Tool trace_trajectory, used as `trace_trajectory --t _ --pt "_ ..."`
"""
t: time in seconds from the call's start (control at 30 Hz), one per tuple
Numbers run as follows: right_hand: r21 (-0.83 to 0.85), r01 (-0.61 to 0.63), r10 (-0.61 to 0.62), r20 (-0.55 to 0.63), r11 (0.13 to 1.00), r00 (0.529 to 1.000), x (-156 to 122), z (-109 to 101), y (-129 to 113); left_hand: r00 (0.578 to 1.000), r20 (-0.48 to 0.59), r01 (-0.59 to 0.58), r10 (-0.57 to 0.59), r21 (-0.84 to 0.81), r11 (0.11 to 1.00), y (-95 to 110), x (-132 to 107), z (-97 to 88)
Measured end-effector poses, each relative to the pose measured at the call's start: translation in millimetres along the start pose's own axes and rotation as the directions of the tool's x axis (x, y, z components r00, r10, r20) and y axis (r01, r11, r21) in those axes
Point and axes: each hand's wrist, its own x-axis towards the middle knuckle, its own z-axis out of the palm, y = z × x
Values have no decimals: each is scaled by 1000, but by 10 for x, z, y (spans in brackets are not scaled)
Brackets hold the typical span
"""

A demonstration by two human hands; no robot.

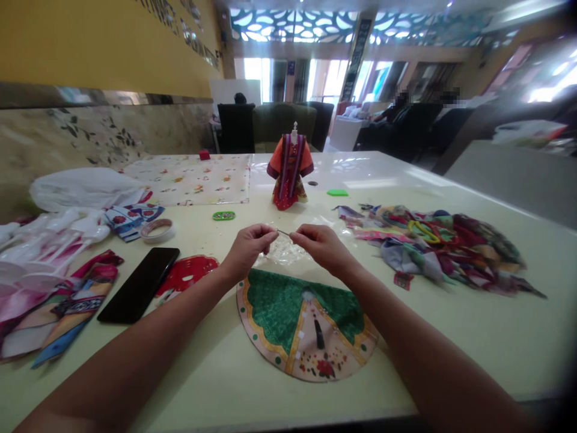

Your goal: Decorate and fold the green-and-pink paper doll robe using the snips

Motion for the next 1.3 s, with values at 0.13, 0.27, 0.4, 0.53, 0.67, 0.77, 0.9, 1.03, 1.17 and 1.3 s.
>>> trace_trajectory --t 0.13,0.27,0.4,0.53,0.67,0.77,0.9,1.03,1.17,1.3 --pt "-134 34 -34 -4 990 999 -8 -19 -23 1000 -5 -24 24 37 999 -21 5 -6" --pt "-272 48 -60 -34 961 998 -20 -41 -41 1000 -5 -27 28 63 998 -11 0 3" --pt "-331 62 -83 -50 941 995 -29 -52 -47 1000 6 -18 18 73 997 43 -16 22" --pt "-372 64 -86 -44 926 995 -33 -60 -59 1000 10 -16 15 71 997 70 -28 29" --pt "-395 46 -75 -57 918 996 -37 -63 -87 1000 11 -29 28 75 997 51 -24 20" --pt "-306 28 -43 -43 952 998 -30 -47 -89 999 5 -43 43 74 996 41 -17 14" --pt "8 -50 50 34 999 998 -9 -9 -50 999 -8 -49 50 88 995 53 -14 12" --pt "278 -227 195 139 933 971 -16 10 -34 998 -9 -58 59 76 995 68 -20 17" --pt "371 -329 264 214 869 940 -37 16 -54 998 -11 -60 61 71 996 56 -22 20" --pt "343 -250 219 126 905 968 -24 45 -40 999 -14 -51 52 44 998 23 -20 17"
